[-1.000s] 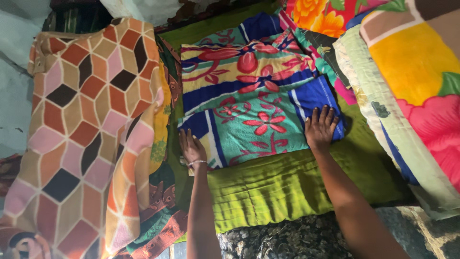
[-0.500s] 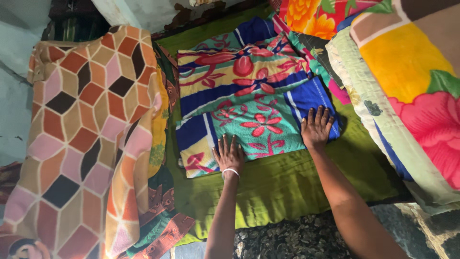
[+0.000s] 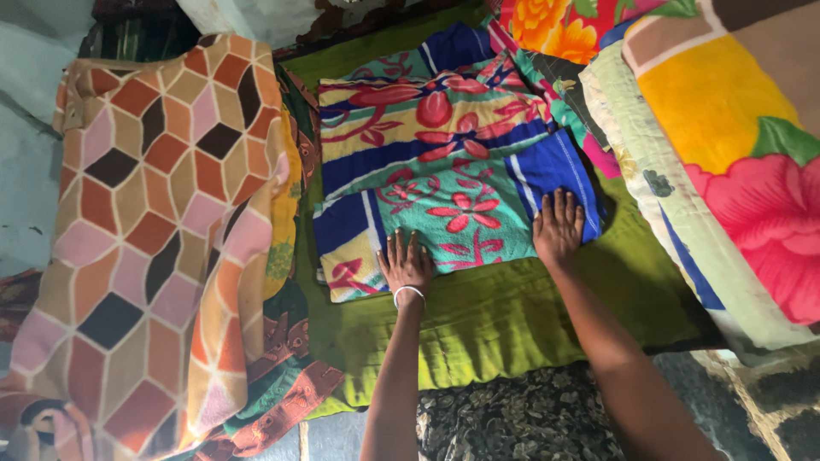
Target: The person folds a blue blanket with floral patterns and a tan blanket with geometric patterns by hand on a green surface and stacks them onto a pile of other folded blankets.
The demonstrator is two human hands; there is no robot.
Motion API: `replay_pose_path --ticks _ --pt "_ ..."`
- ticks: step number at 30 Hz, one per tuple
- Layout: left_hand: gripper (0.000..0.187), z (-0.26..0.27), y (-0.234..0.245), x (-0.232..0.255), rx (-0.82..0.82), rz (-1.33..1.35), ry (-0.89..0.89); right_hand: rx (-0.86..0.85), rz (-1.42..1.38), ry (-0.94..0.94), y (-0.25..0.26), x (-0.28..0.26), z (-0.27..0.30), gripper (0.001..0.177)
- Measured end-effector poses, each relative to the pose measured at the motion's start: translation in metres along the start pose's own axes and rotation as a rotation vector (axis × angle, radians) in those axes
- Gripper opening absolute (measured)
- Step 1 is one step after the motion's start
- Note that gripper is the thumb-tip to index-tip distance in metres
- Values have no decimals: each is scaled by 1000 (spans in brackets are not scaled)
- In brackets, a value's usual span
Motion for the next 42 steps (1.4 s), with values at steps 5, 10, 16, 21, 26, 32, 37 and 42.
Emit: replay_pose_path --ticks 5,10,16,21,26,32,37,42 --pt "50 2 -6 -8 83 78 6 -10 -118 47 10 -7 22 39" --pt "66 15 -10 -23 184 105 256 33 -216 39 21 -13 36 41" --pt "92 36 -19 -50 374 145 585 51 -312 -164 41 -15 48 47" --pt "107 37 -24 -60 562 295 663 226 -426 -269 42 -8 55 68" --pt "109 33 -28 -78 615 463 779 422 -488 -320 25 6 55 80" --pt "108 34 -36 -95 696 713 754 430 -584 -385 20 19 52 104" --pt "102 23 -34 -89 875 968 567 367 -939 -399 16 17 57 106" --pt "96 22 -50 -85 855 1557 667 376 -1202 -557 6 6 54 106"
Point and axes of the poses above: each hand's wrist, its own z-axis away from the middle knuckle, its own y-axis out of the back of the hand, x = y × z, the point moved 3 cm from there along -z, towards the middle knuckle, and after that the axes turned 15 degrees about -x, right-handed, at the moved point
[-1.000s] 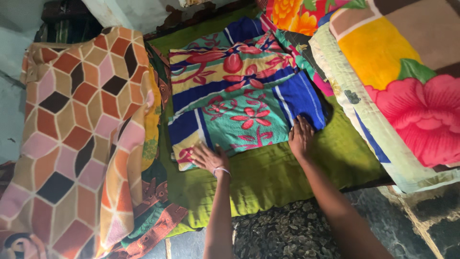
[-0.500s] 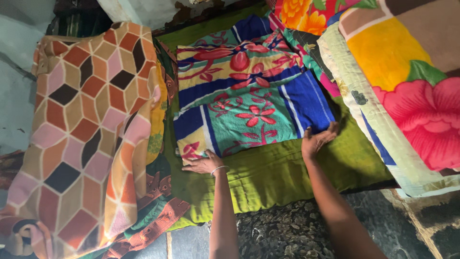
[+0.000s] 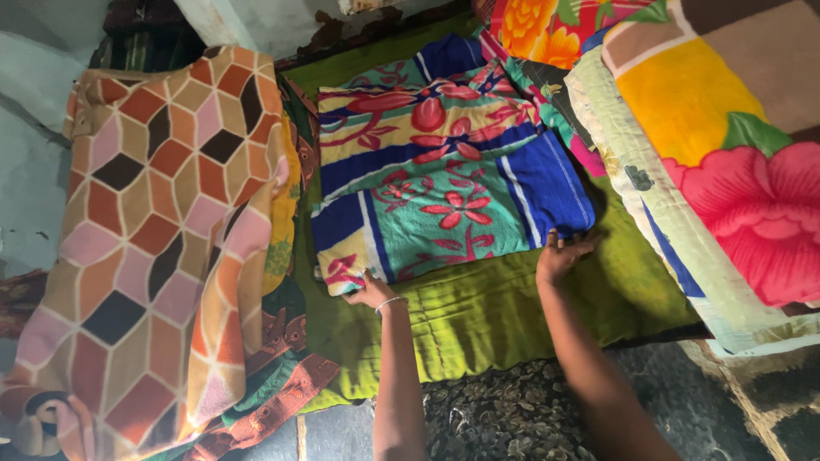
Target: The person folds a blue blanket with floral patterns and a tan blanket with geometric patterns by hand on a green surface and stacks them onto a pile of other folded blankets.
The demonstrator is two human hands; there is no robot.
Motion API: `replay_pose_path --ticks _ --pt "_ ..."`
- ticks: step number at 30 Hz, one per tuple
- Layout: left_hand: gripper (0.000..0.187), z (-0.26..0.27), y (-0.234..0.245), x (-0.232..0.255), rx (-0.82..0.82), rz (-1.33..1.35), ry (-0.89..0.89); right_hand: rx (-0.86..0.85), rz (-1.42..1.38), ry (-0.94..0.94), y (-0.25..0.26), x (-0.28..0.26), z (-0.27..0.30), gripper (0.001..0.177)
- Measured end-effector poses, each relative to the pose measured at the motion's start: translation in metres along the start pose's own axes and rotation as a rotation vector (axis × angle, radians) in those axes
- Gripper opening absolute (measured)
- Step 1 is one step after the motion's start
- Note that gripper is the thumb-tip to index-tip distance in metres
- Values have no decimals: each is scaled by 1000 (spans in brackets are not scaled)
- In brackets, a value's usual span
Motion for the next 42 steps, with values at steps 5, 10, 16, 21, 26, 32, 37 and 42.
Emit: replay_pose_path --ticks 5,10,16,21,26,32,37,42 --pt "80 0 -5 -1 -29 58 66 80 2 -21 -17 -2 9 104" --pt "71 -7 -9 -4 -249 338 247 34 -139 -58 -51 -1 38 90" --pt "73 -16 -6 13 -550 546 330 -119 -610 -535 -68 11 27 75" --pt "64 -27 -4 20 -514 544 393 -286 -722 -664 -56 11 13 44" --pt "45 -41 9 26 -345 316 348 -235 -727 -610 -51 8 11 31" --pt "26 -37 16 51 -270 456 227 -4 -702 -548 -31 -28 12 51" --pt "35 36 6 151 -390 564 126 17 -783 -323 4 -106 13 61" --pt "26 109 6 229 -418 632 61 -50 -897 -104 43 -169 11 56"
Point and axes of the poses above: each hand's wrist, its own z-axis away from the middle knuckle, its own y-axis out of the back of the hand, x = y × z, the point moved 3 cm from there along -z, towards the middle knuckle, and after that the axes turned 15 degrees about -x, right-handed, at the moved point
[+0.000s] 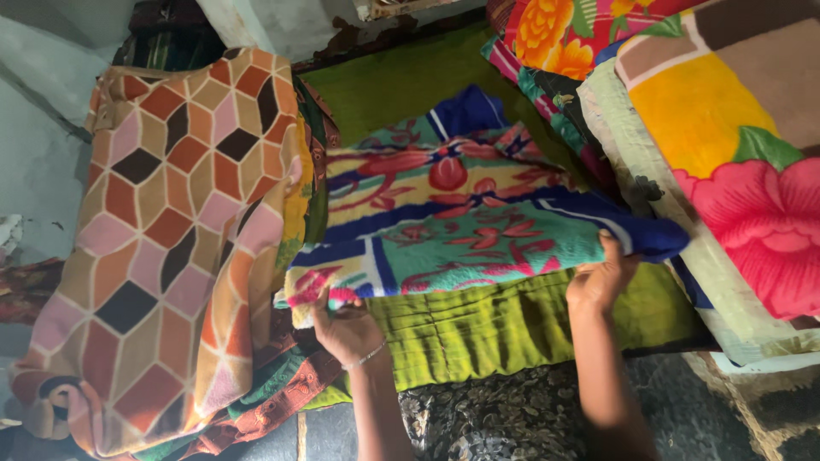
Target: The person folds a blue blanket with floral patterns and a tan blanket with geometric patterns by hand on a green surface and stacks them onto a pile of other folded blankets.
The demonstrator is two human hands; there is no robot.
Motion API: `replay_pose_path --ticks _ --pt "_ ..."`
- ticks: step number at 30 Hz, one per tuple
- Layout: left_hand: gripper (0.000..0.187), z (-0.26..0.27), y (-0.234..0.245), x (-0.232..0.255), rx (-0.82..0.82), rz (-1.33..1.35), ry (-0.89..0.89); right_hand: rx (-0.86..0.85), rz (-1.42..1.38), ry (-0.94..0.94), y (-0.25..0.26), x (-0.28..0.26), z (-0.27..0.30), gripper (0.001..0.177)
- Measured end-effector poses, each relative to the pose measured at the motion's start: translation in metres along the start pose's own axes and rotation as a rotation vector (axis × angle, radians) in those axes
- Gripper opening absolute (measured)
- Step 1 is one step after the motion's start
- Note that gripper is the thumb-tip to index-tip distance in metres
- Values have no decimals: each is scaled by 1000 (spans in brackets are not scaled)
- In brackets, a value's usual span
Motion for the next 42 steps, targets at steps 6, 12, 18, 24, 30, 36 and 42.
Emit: replay_pose_path --ticks 6,12,18,24,30,36,42 --pt "38 -13 31 -17 -80 10 -13 -48 94 33 2 3 -7 57" --pt "43 -56 83 -46 -37 -17 45 23 215 -178 9 51 -16 65" --pt "34 -135 61 -71 -2 -59 29 -32 259 -298 2 101 -84 69" --pt "46 -203 99 -139 -142 -401 150 -377 425 -350 3 171 -114 70" --pt "57 -144 110 -203 -463 -1756 -144 -667 1423 282 -2 211 -61 42" --pt "59 -102 99 -207 -608 -2219 -102 -801 1751 389 -16 239 -25 45" --pt "58 -97 94 -204 -601 -2252 -133 -856 1809 282 -6 249 -26 50"
Point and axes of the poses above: each hand's wrist, its own z-axis away from the middle knuckle, its own y-axis out of the back of the hand, x = y × z, the point moved 3 cm from there along -z, towards the middle knuckle, and after that the axes turned 15 degrees about -x, right-handed, at the moved point
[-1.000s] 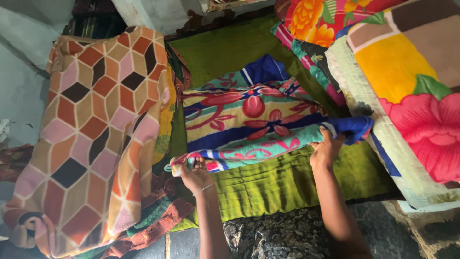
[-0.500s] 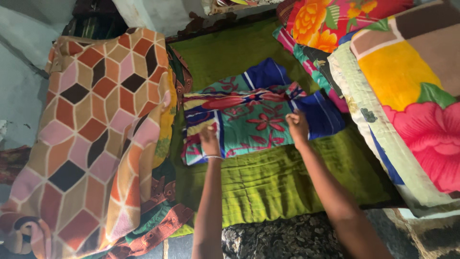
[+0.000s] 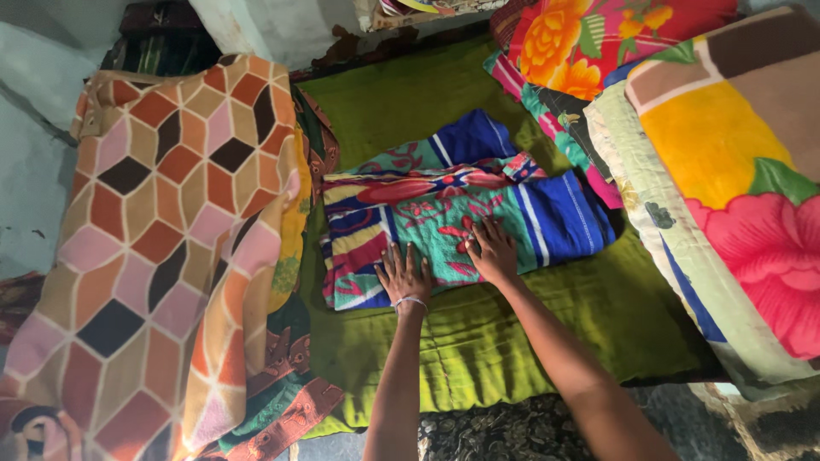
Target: The person folds a blue blanket with floral patterns and a tan blanket with geometric patterns by hand on a green surface and stacks them onto a pile of other folded blankets.
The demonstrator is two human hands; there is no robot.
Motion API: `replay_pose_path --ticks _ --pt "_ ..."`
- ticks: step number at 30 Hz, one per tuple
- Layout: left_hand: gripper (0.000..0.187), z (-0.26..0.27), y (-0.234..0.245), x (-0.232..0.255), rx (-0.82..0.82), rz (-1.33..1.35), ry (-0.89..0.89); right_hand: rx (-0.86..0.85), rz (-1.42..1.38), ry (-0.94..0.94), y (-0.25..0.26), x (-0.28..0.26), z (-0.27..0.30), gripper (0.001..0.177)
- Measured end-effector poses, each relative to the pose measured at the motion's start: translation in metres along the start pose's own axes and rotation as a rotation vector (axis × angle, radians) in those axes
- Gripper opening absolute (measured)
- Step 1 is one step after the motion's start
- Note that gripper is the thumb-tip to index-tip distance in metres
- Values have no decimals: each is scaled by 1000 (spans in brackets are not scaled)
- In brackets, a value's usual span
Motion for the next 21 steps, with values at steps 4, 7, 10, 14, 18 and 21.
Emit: replay_pose_path --ticks 4,7,10,14,18,21 --pt "58 -1 0 1 -44 -12 16 -63 3 -25 -2 1 0 53" --pt "58 1 0 0 -44 0 2 -100 -9 -32 -2 2 2 55" --pt "62 2 1 -3 -58 35 -23 -137 -36 -20 2 4 2 57" --pt "69 11 7 -3 -55 0 -202 -124 -79 43 8 6 10 61" --pt "92 25 24 11 -219 20 -450 -100 -144 134 18 2 26 69" --pt "96 28 32 23 -313 -29 -486 -77 -177 244 32 2 37 79"
Point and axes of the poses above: each hand's wrist, its own z-axis away from the middle knuckle, its own y-axis out of the back of the hand, x = y × z, the point moved 3 cm from there along -z, towards the middle knuckle, and after that the axes turned 15 degrees about -x, right-handed, at the moved point
